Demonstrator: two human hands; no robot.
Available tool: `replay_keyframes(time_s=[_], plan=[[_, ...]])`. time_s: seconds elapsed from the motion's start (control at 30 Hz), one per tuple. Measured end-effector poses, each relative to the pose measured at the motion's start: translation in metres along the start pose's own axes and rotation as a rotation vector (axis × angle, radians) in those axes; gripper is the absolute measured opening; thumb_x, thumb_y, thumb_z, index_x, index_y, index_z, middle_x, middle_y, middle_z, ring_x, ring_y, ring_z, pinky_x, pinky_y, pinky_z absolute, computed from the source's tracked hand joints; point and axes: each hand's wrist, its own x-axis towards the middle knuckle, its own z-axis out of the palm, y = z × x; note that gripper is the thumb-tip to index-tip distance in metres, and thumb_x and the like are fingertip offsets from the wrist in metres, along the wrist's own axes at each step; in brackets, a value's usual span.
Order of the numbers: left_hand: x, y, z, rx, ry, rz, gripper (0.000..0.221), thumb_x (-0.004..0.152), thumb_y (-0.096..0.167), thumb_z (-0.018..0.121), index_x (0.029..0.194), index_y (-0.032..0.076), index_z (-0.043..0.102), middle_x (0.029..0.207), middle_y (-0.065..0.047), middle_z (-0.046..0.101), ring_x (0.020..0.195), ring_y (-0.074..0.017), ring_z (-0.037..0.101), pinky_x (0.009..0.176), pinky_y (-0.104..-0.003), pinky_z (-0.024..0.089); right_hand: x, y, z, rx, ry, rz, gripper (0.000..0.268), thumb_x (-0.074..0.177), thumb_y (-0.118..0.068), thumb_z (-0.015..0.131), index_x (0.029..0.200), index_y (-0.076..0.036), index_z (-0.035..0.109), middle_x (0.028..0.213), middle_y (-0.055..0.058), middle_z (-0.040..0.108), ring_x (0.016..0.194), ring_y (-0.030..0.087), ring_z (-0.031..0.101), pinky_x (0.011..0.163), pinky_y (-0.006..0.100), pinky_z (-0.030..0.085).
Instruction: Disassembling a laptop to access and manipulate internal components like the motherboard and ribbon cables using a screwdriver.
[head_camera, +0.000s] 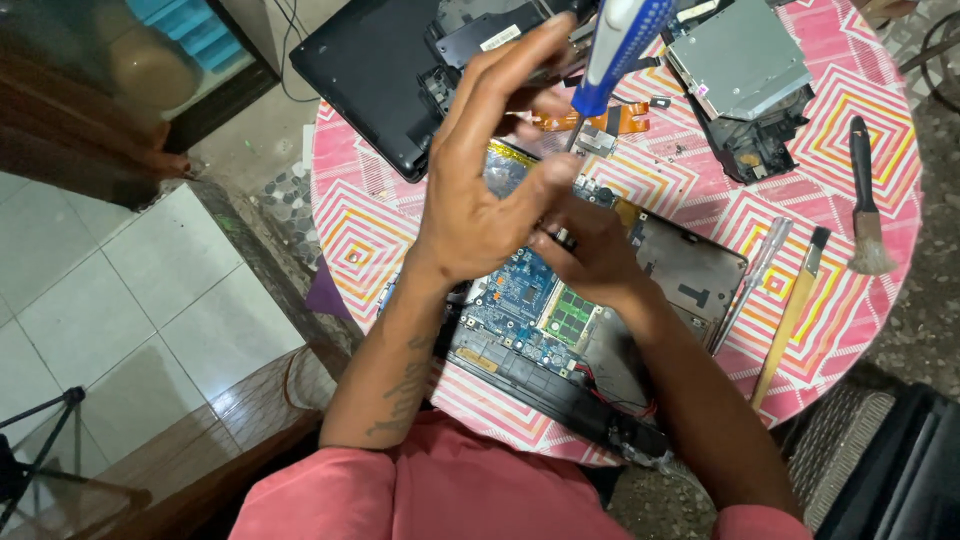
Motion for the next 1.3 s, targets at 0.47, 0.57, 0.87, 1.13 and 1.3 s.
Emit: replay_keyframes(time_s=[0.47, 0.57, 0.87, 1.13, 1.3], plan=[[-0.107, -0.089, 0.007, 0.725, -0.183, -0.190, 0.020, 0.095, 0.030, 0.061, 0.107, 0.020, 0.073, 0.108, -0.002, 0.064, 0.113, -0.0277, 0.057, 0.102, -0.048, 0.040, 0.007, -0.007, -0.004, 0.274, 0.161, -0.155, 0.017, 0.099, -0.017, 0.063, 0.107, -0.005, 0.072, 0.076, 0.014, 0.067, 0.075, 0.036, 0.071, 0.071, 0.040, 0.057], [-0.111, -0.100, 0.008, 0.751, -0.178, -0.169, 0.021, 0.095, 0.035, 0.059, 0.105, 0.023, 0.072, 0.107, 0.000, 0.063, 0.113, -0.0255, 0.056, 0.103, -0.046, 0.039, 0.008, -0.005, -0.004, 0.271, 0.184, -0.149, 0.016, 0.099, -0.019, 0.064, 0.104, -0.007, 0.073, 0.075, 0.010, 0.067, 0.074, 0.032, 0.071, 0.071, 0.036, 0.056], [-0.105, -0.089, 0.012, 0.710, -0.125, -0.129, 0.024, 0.091, 0.039, 0.065, 0.104, 0.020, 0.073, 0.104, -0.001, 0.064, 0.114, -0.0252, 0.058, 0.106, -0.046, 0.036, 0.010, -0.003, -0.008, 0.305, 0.219, -0.062, 0.017, 0.096, -0.018, 0.067, 0.106, -0.005, 0.070, 0.077, 0.015, 0.072, 0.071, 0.033, 0.073, 0.065, 0.039, 0.057], [-0.103, -0.095, 0.015, 0.686, -0.103, -0.080, 0.016, 0.094, 0.032, 0.065, 0.090, 0.020, 0.073, 0.094, 0.003, 0.068, 0.106, -0.0221, 0.063, 0.102, -0.044, 0.039, 0.005, 0.005, 0.002, 0.568, 0.211, -0.028, 0.010, 0.095, -0.010, 0.067, 0.101, -0.001, 0.067, 0.084, 0.016, 0.076, 0.076, 0.027, 0.075, 0.067, 0.039, 0.060], [-0.101, -0.083, 0.007, 0.674, -0.148, -0.106, 0.019, 0.094, 0.031, 0.062, 0.087, 0.018, 0.074, 0.092, 0.000, 0.070, 0.104, -0.0251, 0.065, 0.102, -0.045, 0.039, 0.011, -0.008, -0.016, 0.551, 0.169, -0.099, 0.013, 0.093, -0.010, 0.070, 0.103, -0.002, 0.067, 0.084, 0.013, 0.076, 0.074, 0.026, 0.074, 0.068, 0.040, 0.061]])
